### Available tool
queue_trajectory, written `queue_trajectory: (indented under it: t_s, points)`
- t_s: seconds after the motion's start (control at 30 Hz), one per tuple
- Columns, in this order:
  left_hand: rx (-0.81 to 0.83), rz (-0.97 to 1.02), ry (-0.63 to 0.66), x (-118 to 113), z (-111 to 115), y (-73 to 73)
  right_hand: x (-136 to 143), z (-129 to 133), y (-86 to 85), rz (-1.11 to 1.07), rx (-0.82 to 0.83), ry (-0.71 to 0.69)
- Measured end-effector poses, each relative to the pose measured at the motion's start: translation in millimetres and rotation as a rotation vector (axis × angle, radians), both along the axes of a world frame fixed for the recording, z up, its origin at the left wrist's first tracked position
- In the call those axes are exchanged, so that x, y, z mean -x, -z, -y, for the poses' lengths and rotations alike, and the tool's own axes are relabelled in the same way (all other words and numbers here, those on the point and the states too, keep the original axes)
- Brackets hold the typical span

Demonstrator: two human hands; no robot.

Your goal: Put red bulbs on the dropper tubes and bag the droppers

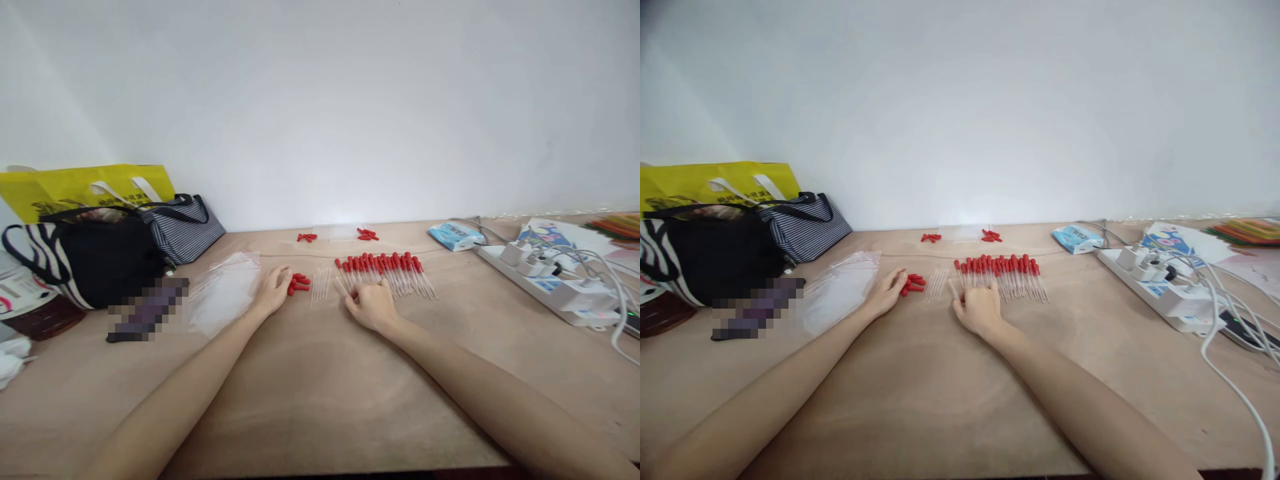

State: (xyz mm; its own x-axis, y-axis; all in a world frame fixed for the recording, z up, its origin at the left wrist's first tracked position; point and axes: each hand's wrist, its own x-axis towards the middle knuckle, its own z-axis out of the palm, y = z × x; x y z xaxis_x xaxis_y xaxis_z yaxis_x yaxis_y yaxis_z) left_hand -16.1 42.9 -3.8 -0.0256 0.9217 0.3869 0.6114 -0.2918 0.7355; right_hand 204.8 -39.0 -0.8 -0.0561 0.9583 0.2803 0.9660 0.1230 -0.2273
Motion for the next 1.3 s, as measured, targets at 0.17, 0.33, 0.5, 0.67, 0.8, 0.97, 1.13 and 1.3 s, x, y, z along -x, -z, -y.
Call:
queue_trajectory:
  t_s: [0.17, 0.33, 0.5, 0.67, 0.8, 0.97, 1.13, 1.3]
  points:
    - [0.067, -0.099, 0.132, -18.6, 0.1, 9.1, -0.6, 3.0, 4.5, -0.044, -0.031, -0.029]
    - [0.037, -0.128, 0.070, -52.6, 2.2, 12.2, -11.9, 7.4, 8.4, -0.101, -0.050, -0.032]
    - [0.023, -0.091, -0.011, -54.9, 4.7, 15.0, -19.5, 11.1, 11.7, -0.116, -0.056, -0.037]
    - [0.045, -0.050, -0.063, -41.3, 0.0, 11.8, -21.5, 8.4, 17.3, -0.183, -0.109, -0.061]
    - [-0.061, 0.029, -0.049, -39.8, 6.6, 6.6, -24.4, 5.3, 21.7, -0.363, -0.169, -0.124]
    - [-0.242, 0.118, 0.238, -30.8, 35.4, 7.5, -31.7, 8.8, 23.6, -0.494, -0.223, -0.247]
    - [-0.241, -0.133, 0.467, -19.6, 58.0, 10.2, -31.6, 12.7, 24.3, -0.446, -0.300, -0.426]
    - [-0.305, -0.268, 0.512, -24.1, 60.9, 5.2, -24.0, 15.0, 25.1, -0.290, -0.292, -0.527]
